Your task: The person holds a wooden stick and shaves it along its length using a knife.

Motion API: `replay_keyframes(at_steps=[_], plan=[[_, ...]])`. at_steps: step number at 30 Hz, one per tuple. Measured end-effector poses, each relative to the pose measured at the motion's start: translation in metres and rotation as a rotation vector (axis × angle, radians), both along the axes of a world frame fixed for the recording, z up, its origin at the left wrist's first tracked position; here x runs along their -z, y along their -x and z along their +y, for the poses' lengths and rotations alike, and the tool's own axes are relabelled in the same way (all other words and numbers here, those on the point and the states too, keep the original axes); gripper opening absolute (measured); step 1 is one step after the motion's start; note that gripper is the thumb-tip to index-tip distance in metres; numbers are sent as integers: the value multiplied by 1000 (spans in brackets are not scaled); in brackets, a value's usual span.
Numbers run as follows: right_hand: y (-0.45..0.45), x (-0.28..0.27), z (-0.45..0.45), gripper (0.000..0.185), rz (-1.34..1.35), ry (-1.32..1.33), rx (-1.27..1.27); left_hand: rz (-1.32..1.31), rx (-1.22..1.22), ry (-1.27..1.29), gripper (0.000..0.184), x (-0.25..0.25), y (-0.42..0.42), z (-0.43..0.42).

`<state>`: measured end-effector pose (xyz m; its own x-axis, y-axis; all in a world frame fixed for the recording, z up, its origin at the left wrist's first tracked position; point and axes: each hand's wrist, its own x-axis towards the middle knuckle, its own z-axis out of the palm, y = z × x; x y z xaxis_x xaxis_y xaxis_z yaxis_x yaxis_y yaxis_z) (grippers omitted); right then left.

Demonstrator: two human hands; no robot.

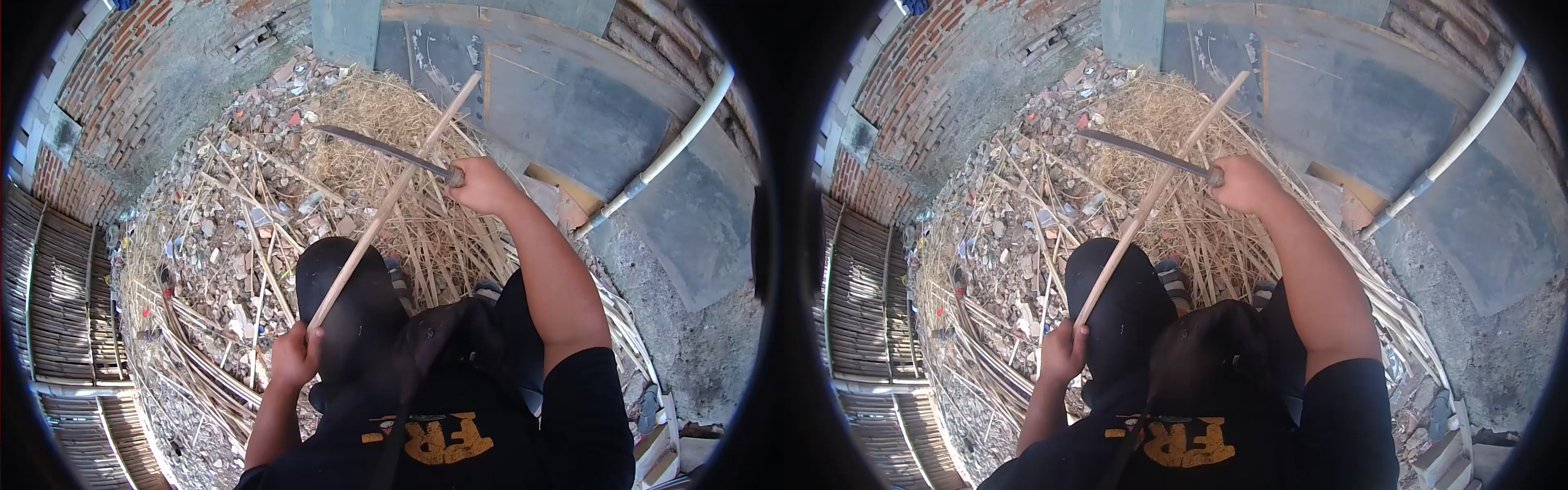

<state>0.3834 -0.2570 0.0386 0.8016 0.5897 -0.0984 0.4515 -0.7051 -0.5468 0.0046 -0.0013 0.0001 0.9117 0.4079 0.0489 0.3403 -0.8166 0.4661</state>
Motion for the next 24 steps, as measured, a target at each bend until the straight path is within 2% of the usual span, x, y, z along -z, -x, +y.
replay_keyframes(at_steps=[2, 5, 8, 12, 15, 18, 24], plan=[[1, 3, 0, 46, -18, 3, 16, 2, -7, 1, 46, -2, 2, 2], [14, -4, 0, 39, -63, -23, -24, -1, -5, 36, 47, 2, 3, 2], [40, -23, 3, 26, -80, 70, -177, 2, -4, 66, 46, 3, -2, -1], [57, -21, 12, 26, -224, 118, -303, 0, 7, 42, 45, -2, -5, -3], [31, -25, 4, 25, -28, 67, -211, -28, -1, 33, 45, 7, 3, 2], [-5, -8, -4, 31, 140, -57, 40, -63, 3, 17, 45, 4, 1, 0], [13, 0, -1, 26, -85, -97, 27, -45, -7, 65, 46, 2, 1, -1]])
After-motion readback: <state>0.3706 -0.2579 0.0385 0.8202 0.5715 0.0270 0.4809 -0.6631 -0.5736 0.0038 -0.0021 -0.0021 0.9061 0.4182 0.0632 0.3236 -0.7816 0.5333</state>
